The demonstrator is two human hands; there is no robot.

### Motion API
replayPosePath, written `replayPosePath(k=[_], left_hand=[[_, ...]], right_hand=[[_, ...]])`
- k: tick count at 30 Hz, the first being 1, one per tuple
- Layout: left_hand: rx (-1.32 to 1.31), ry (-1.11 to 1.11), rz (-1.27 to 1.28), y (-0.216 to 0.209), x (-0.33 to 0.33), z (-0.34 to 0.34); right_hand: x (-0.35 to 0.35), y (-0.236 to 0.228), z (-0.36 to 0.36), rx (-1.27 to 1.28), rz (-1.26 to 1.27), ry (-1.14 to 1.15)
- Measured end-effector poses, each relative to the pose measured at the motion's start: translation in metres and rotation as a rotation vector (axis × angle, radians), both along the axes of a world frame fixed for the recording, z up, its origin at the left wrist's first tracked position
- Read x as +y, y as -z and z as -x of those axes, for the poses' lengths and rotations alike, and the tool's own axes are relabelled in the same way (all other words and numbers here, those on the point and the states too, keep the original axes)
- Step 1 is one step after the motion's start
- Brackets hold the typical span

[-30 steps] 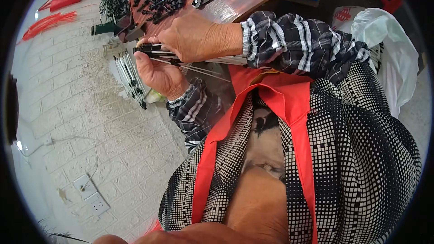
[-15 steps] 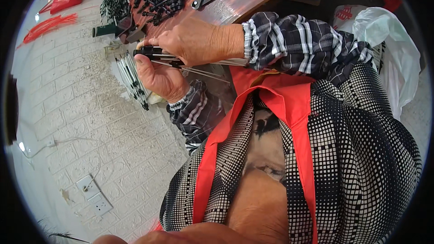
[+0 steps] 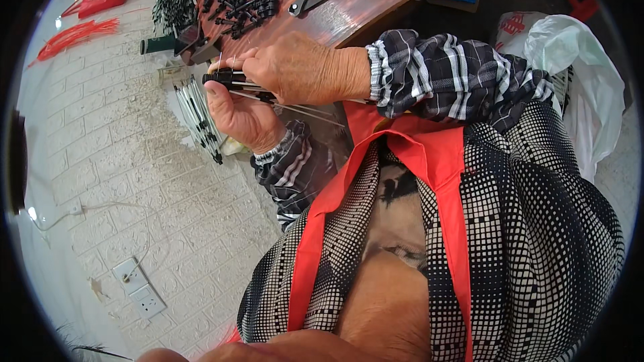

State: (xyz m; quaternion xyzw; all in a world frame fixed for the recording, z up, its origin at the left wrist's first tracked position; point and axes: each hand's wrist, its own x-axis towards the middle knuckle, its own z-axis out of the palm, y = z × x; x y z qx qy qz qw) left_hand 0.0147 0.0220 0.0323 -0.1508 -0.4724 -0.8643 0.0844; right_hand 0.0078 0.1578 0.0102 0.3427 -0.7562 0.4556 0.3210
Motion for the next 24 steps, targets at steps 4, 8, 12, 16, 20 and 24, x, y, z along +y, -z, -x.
replayPosePath(k=[4,8,12,16,20,24], left_hand=[[-0.001,0.018,0.011,-0.002,-0.002,0.000],[-0.029,0.052,0.001,-0.003,-0.003,-0.002],[-0.053,0.163,-0.050,-0.002,-0.009,-0.004],[-0.057,0.177,0.043,-0.004,-0.008,-0.006],[-0.031,0.130,0.151,-0.005,-0.008,-0.014],[0.034,0.147,0.227,-0.002,-0.016,-0.013]], right_hand=[[0.005,-0.003,0.002,-0.003,-0.034,-0.050],[0.007,-0.003,0.008,-0.063,-0.018,-0.083],[0.021,-0.009,0.014,-0.170,-0.035,-0.260],[0.021,-0.006,0.017,-0.283,0.080,-0.311],[0.028,-0.007,0.012,-0.390,0.115,-0.365],[0.031,-0.013,0.007,-0.396,0.057,-0.318]])
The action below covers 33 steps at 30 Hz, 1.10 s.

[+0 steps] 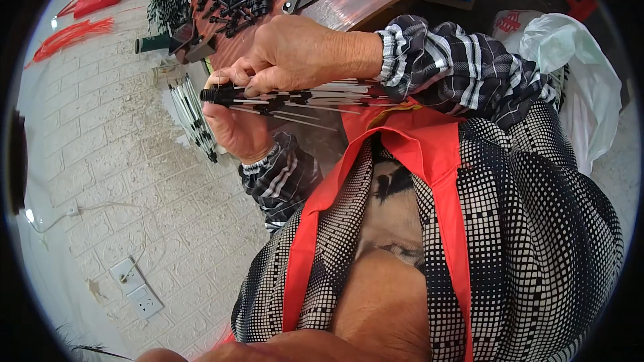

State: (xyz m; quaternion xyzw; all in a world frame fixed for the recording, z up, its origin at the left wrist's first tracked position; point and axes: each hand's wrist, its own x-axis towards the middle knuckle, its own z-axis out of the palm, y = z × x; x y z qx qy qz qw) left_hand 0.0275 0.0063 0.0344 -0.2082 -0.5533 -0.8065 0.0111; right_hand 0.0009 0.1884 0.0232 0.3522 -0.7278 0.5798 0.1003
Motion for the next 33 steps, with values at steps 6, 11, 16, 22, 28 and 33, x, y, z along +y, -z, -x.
replayPosePath(k=[6,11,16,22,28,33], left_hand=[[0.017,-0.013,0.039,0.002,-0.002,-0.001],[0.025,-0.098,0.212,-0.006,0.001,-0.013],[0.028,-0.056,0.111,0.001,0.003,-0.015],[0.070,0.097,0.189,0.002,-0.009,-0.002],[0.044,0.136,0.240,0.003,-0.017,-0.005],[0.000,0.219,0.191,0.003,-0.024,-0.002]], right_hand=[[0.001,0.000,0.002,-0.125,0.014,0.009],[0.005,-0.005,0.009,-0.087,0.039,0.056],[0.005,-0.005,0.018,-0.086,0.079,-0.248],[0.004,-0.005,0.022,-0.153,0.115,-0.339],[0.003,0.001,0.026,0.001,0.188,-0.310],[0.008,-0.020,0.023,0.087,0.021,-0.348]])
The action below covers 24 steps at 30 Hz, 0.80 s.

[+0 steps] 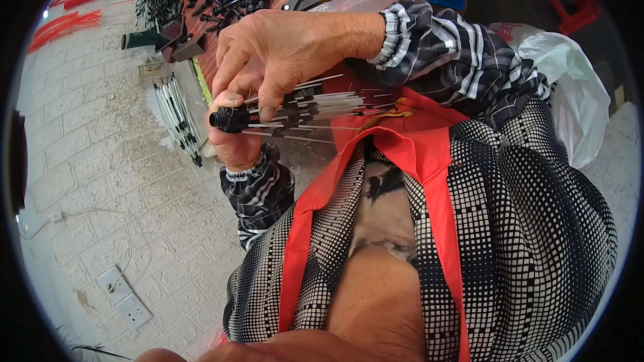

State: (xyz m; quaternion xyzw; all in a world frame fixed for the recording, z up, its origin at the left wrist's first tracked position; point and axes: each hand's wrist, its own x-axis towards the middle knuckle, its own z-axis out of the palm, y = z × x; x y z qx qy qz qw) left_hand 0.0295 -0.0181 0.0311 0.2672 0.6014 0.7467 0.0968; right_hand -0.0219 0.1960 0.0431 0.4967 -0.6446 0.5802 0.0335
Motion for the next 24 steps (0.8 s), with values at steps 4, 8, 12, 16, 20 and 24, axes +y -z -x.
replayPosePath(k=[4,8,12,16,20,24], left_hand=[[0.029,0.046,-0.009,0.028,-0.014,0.004],[0.047,0.055,-0.079,0.034,-0.009,0.006],[0.099,0.070,-0.059,0.034,-0.004,0.006],[0.053,0.167,-0.175,0.037,0.002,0.004],[-0.002,0.215,-0.305,0.032,0.012,0.000],[-0.102,0.230,-0.472,0.024,0.027,-0.004]], right_hand=[[-0.005,0.005,0.003,-0.050,-0.001,-0.018],[-0.007,0.012,0.002,-0.224,-0.026,-0.106],[-0.009,0.012,0.002,-0.271,-0.002,-0.194],[-0.018,0.021,0.001,-0.374,0.064,-0.271],[-0.020,0.023,0.001,-0.401,0.071,-0.319],[-0.017,0.021,0.001,-0.451,0.053,-0.306]])
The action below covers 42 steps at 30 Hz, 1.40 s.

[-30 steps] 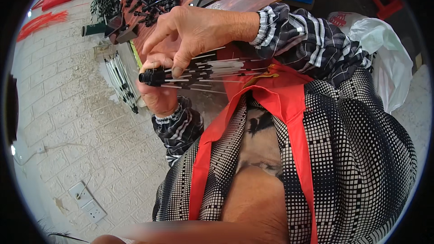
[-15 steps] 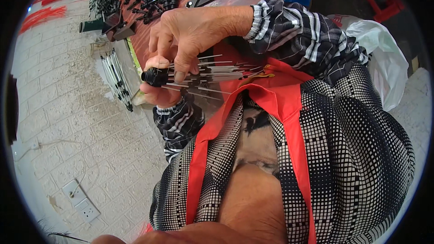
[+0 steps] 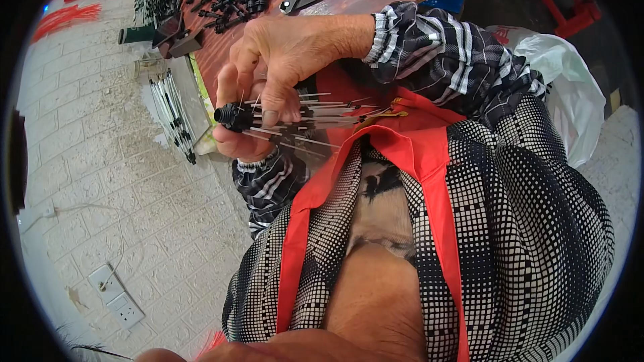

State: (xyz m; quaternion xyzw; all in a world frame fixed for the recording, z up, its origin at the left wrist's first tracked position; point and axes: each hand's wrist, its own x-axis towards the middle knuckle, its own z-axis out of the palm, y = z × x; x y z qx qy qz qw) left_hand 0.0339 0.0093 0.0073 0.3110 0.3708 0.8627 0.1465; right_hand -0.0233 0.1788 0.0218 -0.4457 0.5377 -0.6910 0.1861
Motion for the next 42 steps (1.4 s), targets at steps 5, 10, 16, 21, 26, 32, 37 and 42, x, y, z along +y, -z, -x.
replayPosePath(k=[5,10,16,21,26,32,37,42], left_hand=[[-0.159,-0.262,-0.033,-0.012,0.017,-0.015],[-0.057,-0.074,0.002,-0.002,-0.001,-0.002],[-0.100,-0.182,0.038,-0.003,-0.004,-0.006],[-0.127,-0.238,0.071,-0.007,-0.002,0.000],[-0.115,-0.241,0.072,-0.011,0.000,0.001],[-0.162,-0.315,0.177,-0.012,-0.002,-0.014],[-0.124,-0.190,0.109,-0.006,-0.013,-0.020],[-0.104,-0.134,0.102,-0.009,-0.012,-0.014]], right_hand=[[0.007,-0.009,-0.003,-0.109,-0.148,-0.026],[0.008,-0.006,-0.002,0.068,-0.184,0.110],[0.019,-0.014,-0.008,0.317,-0.068,0.391],[0.020,-0.022,-0.002,0.268,-0.117,0.315],[0.018,-0.034,0.003,0.242,-0.170,0.144],[0.018,-0.043,0.003,0.609,-0.072,0.214],[0.012,-0.048,-0.012,0.906,-0.121,0.373],[0.011,-0.058,-0.009,1.010,-0.142,0.348]])
